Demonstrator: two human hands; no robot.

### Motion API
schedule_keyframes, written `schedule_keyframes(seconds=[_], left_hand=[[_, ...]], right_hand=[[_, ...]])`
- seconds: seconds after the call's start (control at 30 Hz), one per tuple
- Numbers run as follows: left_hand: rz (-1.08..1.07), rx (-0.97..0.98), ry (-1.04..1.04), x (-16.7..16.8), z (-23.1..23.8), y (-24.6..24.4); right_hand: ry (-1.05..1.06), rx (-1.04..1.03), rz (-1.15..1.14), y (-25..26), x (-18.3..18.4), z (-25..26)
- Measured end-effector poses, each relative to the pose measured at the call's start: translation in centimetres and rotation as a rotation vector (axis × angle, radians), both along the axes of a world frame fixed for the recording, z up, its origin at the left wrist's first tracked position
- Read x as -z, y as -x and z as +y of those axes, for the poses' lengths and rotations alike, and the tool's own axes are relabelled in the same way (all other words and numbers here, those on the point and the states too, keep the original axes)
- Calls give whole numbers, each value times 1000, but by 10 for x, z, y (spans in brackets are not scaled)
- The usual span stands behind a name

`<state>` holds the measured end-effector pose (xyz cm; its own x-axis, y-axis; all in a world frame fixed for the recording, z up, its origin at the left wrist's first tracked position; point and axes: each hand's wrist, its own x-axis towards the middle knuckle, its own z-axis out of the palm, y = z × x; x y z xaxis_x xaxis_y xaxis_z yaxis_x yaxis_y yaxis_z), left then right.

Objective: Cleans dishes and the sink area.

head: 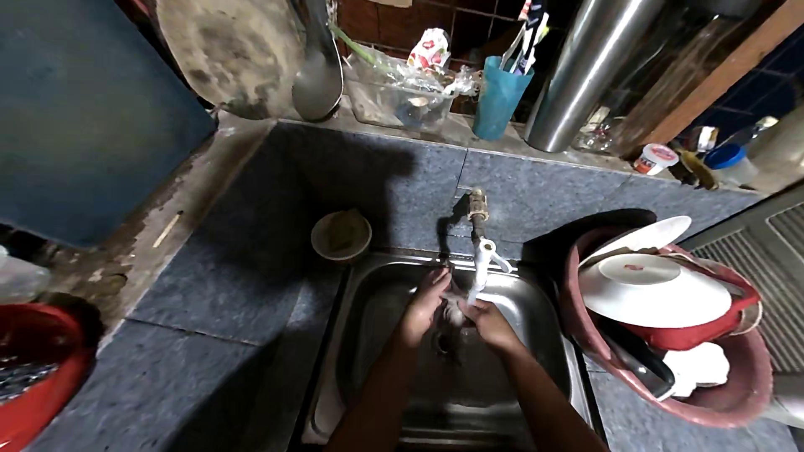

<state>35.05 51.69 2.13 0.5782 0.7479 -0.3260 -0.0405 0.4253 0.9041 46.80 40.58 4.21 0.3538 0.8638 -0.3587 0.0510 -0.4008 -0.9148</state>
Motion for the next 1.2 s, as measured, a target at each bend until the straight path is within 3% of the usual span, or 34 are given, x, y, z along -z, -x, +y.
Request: schedule_keyframes(seconds=[0.07,0.17,0.27,0.33,0.43,0.5,0.57,0.63,0.7,0.93,1.03,1.1,1.2], left_hand=[[12,103,-71,17,-13,-3],[7,282,93,33,-32,6],[-174,196,220,47,-36,8],[-175,37,199,51,-34,-1],[-103,-86,71,39,-27,-8],[-81,-38,-47,29,-22,-11],[37,175,-218,15,-17,-14],[154,407,-358,1,-15,-19],[193,520,-443,-9,-12,-24],[102,468,-523,-14,6,-3],[115,551,-429,6,3,7],[251,582,-392,23,-2,11],[331,508,-296,43,-5,24]], right_hand=[[-122,88,46,0,-15,-1],[-292,277,417,-10,-28,-1],[-359,372,696,-24,-14,-7],[-298,418,611,-28,7,-11],[-12,385,128,-29,27,-21],[155,257,-201,-29,28,-26],[103,134,-350,-30,24,-27],[-50,-4,-334,-29,14,-22],[-106,-127,-280,-31,1,-13],[13,-304,-227,-49,-28,-3],[-18,-191,-96,-45,-48,-5],[-97,-86,-1,-40,-61,-11],[-330,232,355,-35,-66,-26]])
